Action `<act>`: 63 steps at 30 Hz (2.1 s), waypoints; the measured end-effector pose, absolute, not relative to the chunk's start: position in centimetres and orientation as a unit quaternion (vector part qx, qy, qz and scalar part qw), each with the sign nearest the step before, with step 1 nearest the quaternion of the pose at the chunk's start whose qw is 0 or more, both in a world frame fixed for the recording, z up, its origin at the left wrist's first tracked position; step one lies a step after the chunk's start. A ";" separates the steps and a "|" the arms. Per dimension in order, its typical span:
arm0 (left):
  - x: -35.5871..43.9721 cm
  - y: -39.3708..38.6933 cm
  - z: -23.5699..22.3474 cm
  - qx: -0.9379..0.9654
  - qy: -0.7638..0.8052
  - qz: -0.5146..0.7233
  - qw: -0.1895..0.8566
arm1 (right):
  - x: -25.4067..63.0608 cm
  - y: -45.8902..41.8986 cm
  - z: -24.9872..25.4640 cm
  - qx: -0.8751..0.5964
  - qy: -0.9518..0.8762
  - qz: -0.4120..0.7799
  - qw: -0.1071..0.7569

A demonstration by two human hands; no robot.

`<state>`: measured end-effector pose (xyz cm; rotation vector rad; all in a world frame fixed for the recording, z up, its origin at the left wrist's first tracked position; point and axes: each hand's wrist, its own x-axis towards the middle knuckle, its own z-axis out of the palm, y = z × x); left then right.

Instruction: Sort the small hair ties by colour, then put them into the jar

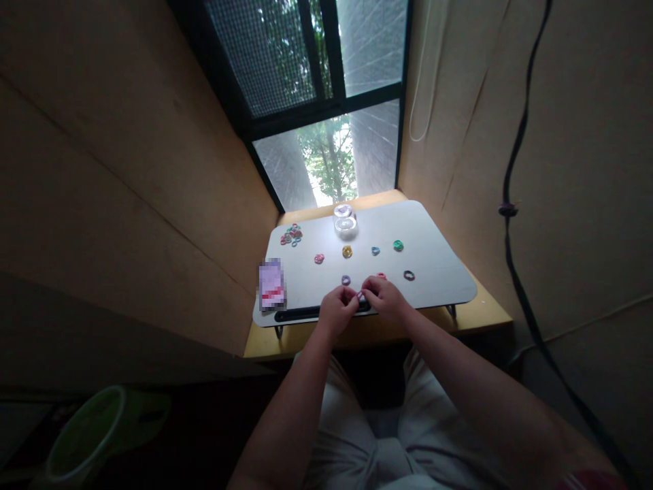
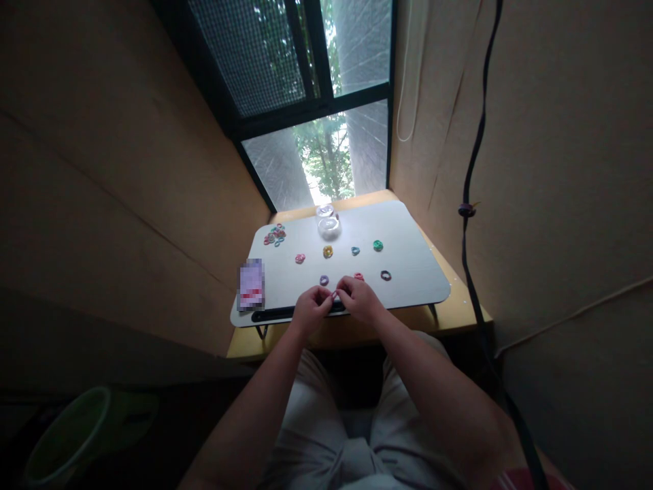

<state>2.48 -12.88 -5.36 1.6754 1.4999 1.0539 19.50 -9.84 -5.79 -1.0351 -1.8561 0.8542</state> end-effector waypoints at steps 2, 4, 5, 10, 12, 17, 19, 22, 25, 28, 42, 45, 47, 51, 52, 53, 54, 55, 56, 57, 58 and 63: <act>2.5 -12.9 -5.3 0.638 0.570 0.403 0.326 | 19.5 -9.8 -5.8 -0.412 -0.737 0.339 0.415; 2.5 -12.9 -5.3 0.636 0.570 0.403 0.327 | 19.6 -9.7 -5.9 -0.413 -0.731 0.346 0.419; 2.5 -12.9 -5.3 0.636 0.570 0.404 0.328 | 19.6 -9.7 -5.9 -0.413 -0.727 0.352 0.422; 2.5 -12.9 -5.2 0.636 0.570 0.404 0.328 | 19.7 -9.7 -6.2 -0.396 -0.726 0.369 0.424; 2.5 -12.9 -5.2 0.637 0.569 0.404 0.327 | 19.7 -9.8 -6.2 -0.395 -0.736 0.363 0.413; 2.5 -13.0 -5.1 0.640 0.564 0.405 0.329 | 19.6 -9.8 -5.9 -0.408 -0.736 0.346 0.414; 2.5 -13.0 -5.1 0.640 0.564 0.406 0.327 | 19.7 -9.8 -5.9 -0.408 -0.726 0.353 0.425; 2.4 -13.0 -5.3 0.641 0.562 0.407 0.329 | 19.7 -9.7 -6.2 -0.397 -0.721 0.373 0.429; 2.4 -13.0 -5.4 0.641 0.561 0.406 0.330 | 19.7 -9.7 -6.3 -0.385 -0.737 0.377 0.409; 2.4 -12.9 -5.3 0.643 0.563 0.403 0.326 | 19.6 -9.8 -6.1 -0.399 -0.739 0.360 0.407; 1.7 -12.3 -4.3 0.541 0.545 0.461 0.443 | 19.9 -9.7 -6.0 -0.406 -0.708 0.385 0.431; 0.6 -11.3 -3.6 0.519 0.552 0.482 0.440 | 19.9 -9.6 -6.2 -0.400 -0.707 0.391 0.433; -0.5 -10.3 -3.1 0.522 0.570 0.482 0.412 | 19.9 -9.5 -6.1 -0.396 -0.706 0.396 0.433; -3.1 -7.4 -2.3 0.542 0.613 0.463 0.339 | 19.9 -9.6 -5.9 -0.396 -0.701 0.406 0.433; -3.7 -6.6 -2.1 0.543 0.628 0.459 0.317 | 20.0 -9.6 -5.9 -0.395 -0.700 0.408 0.434; -4.3 -5.7 -2.0 0.543 0.640 0.455 0.296 | 20.0 -9.6 -5.8 -0.394 -0.699 0.408 0.435; -4.8 -4.9 -1.9 0.545 0.649 0.452 0.278 | 20.0 -9.6 -5.7 -0.393 -0.700 0.407 0.435; -5.2 -4.2 -1.9 0.547 0.657 0.449 0.261 | 20.0 -9.7 -5.7 -0.394 -0.701 0.406 0.435; -5.6 -3.5 -1.9 0.548 0.664 0.446 0.245 | 20.0 -9.7 -5.6 -0.395 -0.702 0.404 0.434; -5.9 -2.9 -1.9 0.547 0.672 0.441 0.233 | 20.0 -9.7 -5.5 -0.396 -0.703 0.403 0.433; -6.1 -2.4 -2.0 0.542 0.683 0.435 0.225 | 20.0 -9.7 -5.5 -0.396 -0.703 0.402 0.432; -6.6 -1.0 -2.6 0.515 0.731 0.376 0.242 | 20.0 -9.8 -5.4 -0.393 -0.707 0.392 0.438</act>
